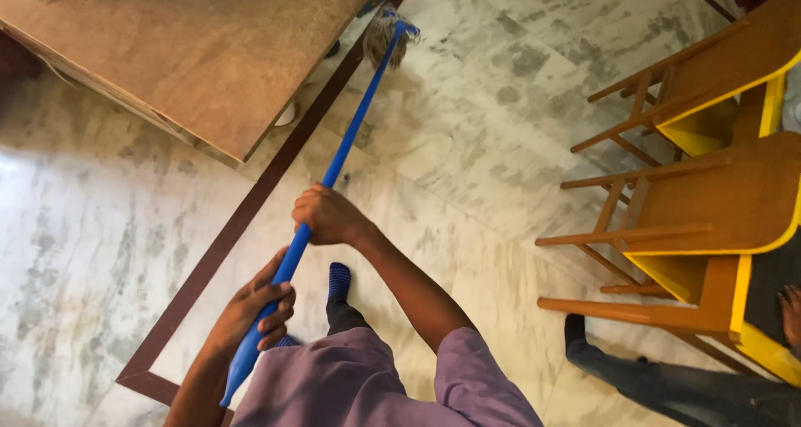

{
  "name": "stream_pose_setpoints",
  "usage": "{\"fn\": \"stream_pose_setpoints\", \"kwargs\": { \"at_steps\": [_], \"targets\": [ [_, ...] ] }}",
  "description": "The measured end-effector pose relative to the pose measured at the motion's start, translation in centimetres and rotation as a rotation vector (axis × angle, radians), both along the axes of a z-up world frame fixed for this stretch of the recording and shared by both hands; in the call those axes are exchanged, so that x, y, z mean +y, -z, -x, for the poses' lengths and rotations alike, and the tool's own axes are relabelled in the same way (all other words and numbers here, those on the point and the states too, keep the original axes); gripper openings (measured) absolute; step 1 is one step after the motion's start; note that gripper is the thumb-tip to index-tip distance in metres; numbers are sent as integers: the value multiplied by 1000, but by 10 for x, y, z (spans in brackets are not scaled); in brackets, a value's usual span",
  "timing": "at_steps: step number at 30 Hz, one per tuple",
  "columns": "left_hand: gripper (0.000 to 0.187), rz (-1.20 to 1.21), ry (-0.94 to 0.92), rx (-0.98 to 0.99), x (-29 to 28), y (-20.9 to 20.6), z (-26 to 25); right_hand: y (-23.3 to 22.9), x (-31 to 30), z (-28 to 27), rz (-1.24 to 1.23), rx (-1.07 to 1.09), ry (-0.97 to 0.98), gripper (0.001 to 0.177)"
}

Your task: Mopping a marble floor in a domestic setting using a mop.

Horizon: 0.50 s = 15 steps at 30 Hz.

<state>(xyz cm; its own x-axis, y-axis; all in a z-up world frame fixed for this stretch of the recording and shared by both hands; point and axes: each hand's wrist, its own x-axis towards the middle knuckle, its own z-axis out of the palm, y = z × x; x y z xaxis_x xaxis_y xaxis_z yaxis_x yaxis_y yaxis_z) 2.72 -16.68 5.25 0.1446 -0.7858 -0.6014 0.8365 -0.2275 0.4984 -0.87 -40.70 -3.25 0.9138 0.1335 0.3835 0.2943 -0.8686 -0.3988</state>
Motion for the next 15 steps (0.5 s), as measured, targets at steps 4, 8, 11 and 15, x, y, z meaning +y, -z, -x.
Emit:
{"fn": "stream_pose_setpoints", "kwargs": {
  "at_steps": [4, 8, 11, 15],
  "targets": [
    [75, 1, -91, 81, 68, 26, 22, 30, 64, 11, 2, 3, -82, 20],
    [74, -155, -152, 202, 124, 80, 35, 69, 125, 25, -59, 216, -118, 20],
    [74, -239, -160, 250, 146, 100, 38, 102, 155, 32, -106, 326, -142, 21],
    [70, -295, -117, 244, 156, 107, 33, 115, 173, 36, -196, 360, -152, 19]
  ]
}}
